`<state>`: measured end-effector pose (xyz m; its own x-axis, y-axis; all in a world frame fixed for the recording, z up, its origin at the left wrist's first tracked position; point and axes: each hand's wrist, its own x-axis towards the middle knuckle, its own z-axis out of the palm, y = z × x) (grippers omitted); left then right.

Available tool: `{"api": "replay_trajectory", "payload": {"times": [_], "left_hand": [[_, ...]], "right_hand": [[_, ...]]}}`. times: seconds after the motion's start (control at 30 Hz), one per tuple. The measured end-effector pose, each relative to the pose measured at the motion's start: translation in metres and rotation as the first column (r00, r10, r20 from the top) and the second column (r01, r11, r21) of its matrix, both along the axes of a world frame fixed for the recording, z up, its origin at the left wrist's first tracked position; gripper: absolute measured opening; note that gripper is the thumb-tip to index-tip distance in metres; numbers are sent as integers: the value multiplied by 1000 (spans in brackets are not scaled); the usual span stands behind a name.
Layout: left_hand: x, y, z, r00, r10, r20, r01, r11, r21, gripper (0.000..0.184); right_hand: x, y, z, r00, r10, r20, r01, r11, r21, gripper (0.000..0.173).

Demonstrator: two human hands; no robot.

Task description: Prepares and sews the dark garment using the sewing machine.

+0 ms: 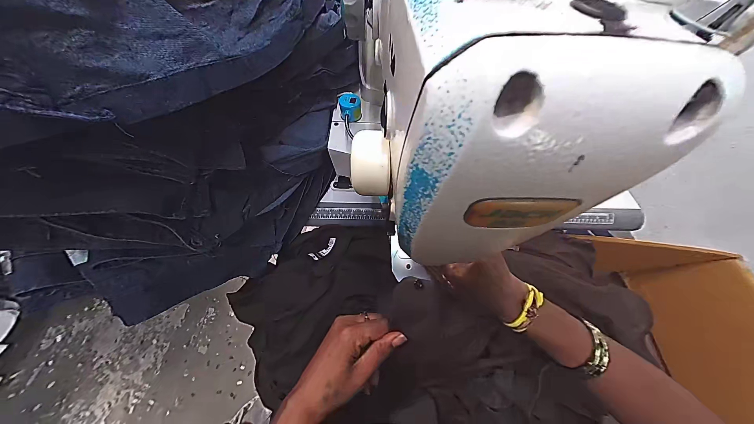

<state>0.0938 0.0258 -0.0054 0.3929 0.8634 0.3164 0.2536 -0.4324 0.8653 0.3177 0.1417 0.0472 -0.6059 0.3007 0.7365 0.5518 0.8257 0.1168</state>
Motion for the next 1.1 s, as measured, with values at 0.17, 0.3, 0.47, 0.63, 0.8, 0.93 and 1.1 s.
{"api": "replay_trajectory", "payload": {"times": [0.17, 0.3, 0.47, 0.63, 0.8, 0.93, 1.1], "left_hand": [[4, 8, -2, 994, 28, 106, -9, 985, -171, 43], [8, 14, 3, 960, 60, 274, 57, 915, -400, 37], [14, 29, 22, 917, 140, 373, 130, 781, -611, 36], [23, 51, 37, 942, 281, 184, -101, 760, -642, 39], [27, 56, 33, 942, 318, 109, -198, 788, -584, 40], [28, 53, 31, 933, 352, 76, -253, 791, -558, 39], [31, 54, 26, 921, 379, 89, -274, 794, -543, 37]], "right_hand": [[11, -6, -8, 934, -90, -346, -122, 830, -544, 23], [25, -10, -8, 900, -239, -364, -275, 335, -901, 42], [25, -12, -3, 885, -237, -400, -343, 246, -906, 21], [20, -4, 5, 854, -361, -376, -209, 423, -882, 17], [28, 1, -5, 881, -379, -283, -31, 551, -834, 23], [74, 15, -9, 828, -557, -71, 360, 623, -694, 24], [155, 44, -27, 626, -778, 60, 681, 507, -529, 25]]}}
